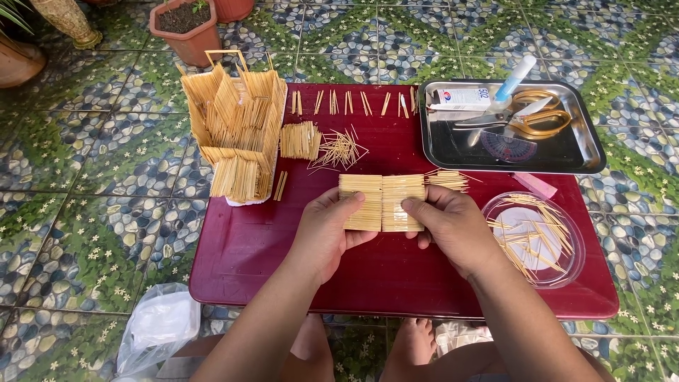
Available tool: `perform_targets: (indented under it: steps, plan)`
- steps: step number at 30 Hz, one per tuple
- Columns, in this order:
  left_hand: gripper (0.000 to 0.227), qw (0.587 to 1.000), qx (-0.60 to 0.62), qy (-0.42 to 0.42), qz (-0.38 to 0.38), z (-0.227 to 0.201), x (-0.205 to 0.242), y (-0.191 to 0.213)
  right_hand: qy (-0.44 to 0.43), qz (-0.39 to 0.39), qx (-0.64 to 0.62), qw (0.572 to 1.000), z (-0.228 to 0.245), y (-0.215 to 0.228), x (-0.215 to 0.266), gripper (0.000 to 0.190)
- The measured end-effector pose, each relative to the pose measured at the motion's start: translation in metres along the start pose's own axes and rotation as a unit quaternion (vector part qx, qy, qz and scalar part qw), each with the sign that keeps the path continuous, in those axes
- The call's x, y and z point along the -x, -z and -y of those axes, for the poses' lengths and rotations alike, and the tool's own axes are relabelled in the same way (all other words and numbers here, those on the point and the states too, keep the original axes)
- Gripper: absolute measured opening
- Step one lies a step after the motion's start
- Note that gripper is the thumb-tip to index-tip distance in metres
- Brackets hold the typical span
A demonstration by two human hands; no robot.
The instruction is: Assembling a model structure using toothpicks, glue, and tape.
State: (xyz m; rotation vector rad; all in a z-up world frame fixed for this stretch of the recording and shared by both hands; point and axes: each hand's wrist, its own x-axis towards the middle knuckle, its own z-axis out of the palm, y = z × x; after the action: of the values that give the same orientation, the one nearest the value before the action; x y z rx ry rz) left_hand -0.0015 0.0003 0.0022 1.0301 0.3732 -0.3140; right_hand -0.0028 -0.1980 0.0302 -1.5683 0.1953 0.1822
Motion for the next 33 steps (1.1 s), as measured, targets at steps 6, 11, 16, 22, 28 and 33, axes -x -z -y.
perform_targets:
  steps: [6,11,16,22,28,33]
  plan:
    - [0.042,1.0,-0.001,0.002,0.001,-0.002,0.001,-0.001,0.003,-0.002,0.012,1.0,-0.002,0.002,-0.001,0.016]
    - [0.042,1.0,0.0,-0.001,-0.001,-0.001,0.0,-0.001,-0.014,0.015,0.1,0.995,-0.002,0.013,-0.002,0.018]
    - [0.044,1.0,-0.002,-0.005,-0.01,-0.003,0.003,0.0,-0.064,0.072,0.359,0.928,0.024,0.022,0.004,0.026]
    - [0.044,0.999,-0.023,-0.028,0.005,0.0,0.002,0.001,-0.043,0.032,0.464,0.884,0.027,0.042,-0.002,0.028]
    - [0.043,0.998,-0.045,-0.036,0.014,0.004,0.0,0.001,-0.026,0.007,0.548,0.836,0.024,0.054,-0.008,0.03]
    - [0.028,0.99,-0.124,-0.074,-0.006,-0.001,0.011,-0.006,0.207,-0.043,0.584,0.784,0.022,0.045,-0.004,0.032]
